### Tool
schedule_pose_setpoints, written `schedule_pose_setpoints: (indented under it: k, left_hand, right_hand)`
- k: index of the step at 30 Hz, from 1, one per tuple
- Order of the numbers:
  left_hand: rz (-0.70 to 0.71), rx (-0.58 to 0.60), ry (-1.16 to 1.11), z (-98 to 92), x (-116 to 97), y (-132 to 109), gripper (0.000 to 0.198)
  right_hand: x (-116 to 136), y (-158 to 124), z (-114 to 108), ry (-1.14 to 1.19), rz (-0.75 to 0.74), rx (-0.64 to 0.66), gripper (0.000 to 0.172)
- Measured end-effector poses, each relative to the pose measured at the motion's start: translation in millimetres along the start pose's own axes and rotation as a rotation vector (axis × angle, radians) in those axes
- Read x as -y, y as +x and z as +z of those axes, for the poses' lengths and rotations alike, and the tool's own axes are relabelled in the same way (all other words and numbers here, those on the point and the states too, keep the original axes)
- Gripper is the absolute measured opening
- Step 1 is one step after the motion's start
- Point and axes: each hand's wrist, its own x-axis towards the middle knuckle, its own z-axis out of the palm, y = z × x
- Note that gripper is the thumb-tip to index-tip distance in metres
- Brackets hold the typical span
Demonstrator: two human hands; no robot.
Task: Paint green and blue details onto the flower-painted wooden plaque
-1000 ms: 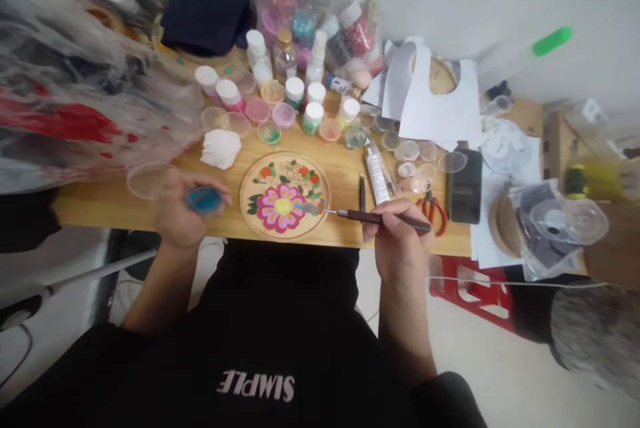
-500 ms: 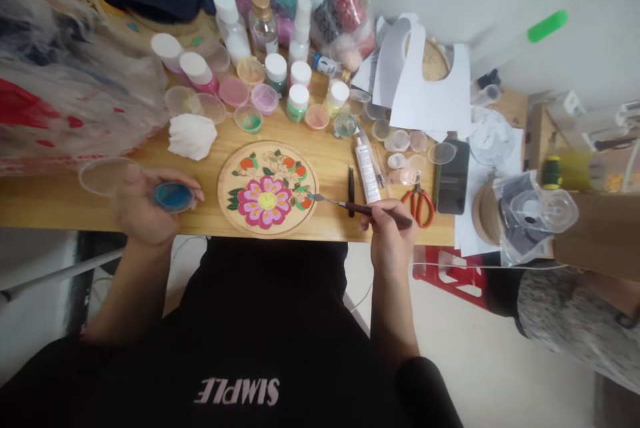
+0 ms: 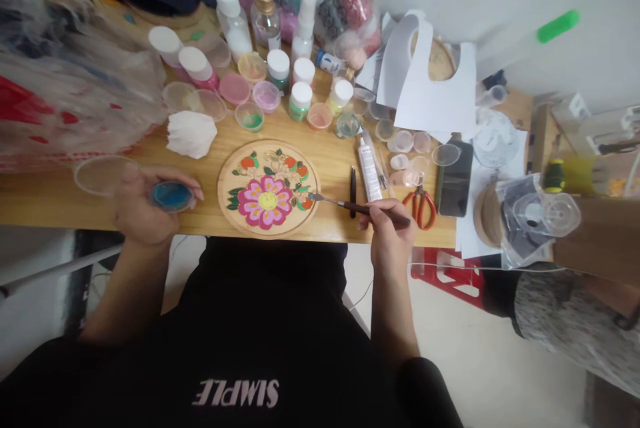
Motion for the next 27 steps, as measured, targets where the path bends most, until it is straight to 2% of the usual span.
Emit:
schedule_pose_setpoints:
  k: [7, 16, 22, 27]
  left_hand:
    - [0.061, -0.010, -0.025, 1.5, 0.3, -3.5, 0.089]
    - [0.089, 0.040, -0.070, 0.5, 1.9, -1.5, 0.093]
    - [-0.025, -0.046, 0.043, 5.9, -12.5, -4.5, 0.078]
    - [-0.094, -0.067, 0.072, 4.9, -15.4, -7.2, 0.078]
  right_hand:
    - [1.5, -1.2, -1.5, 0.004, -0.022, -0.029, 0.004]
    - [7.7, -2.5, 1.8, 0.013, -0.035, -0.039, 0.005]
    - [6.3, -2.0, 1.2, 0.013, -0.054, -0.044, 0.005]
    - [5.0, -1.5, 1.0, 0.022, -0.070, -0.041, 0.005]
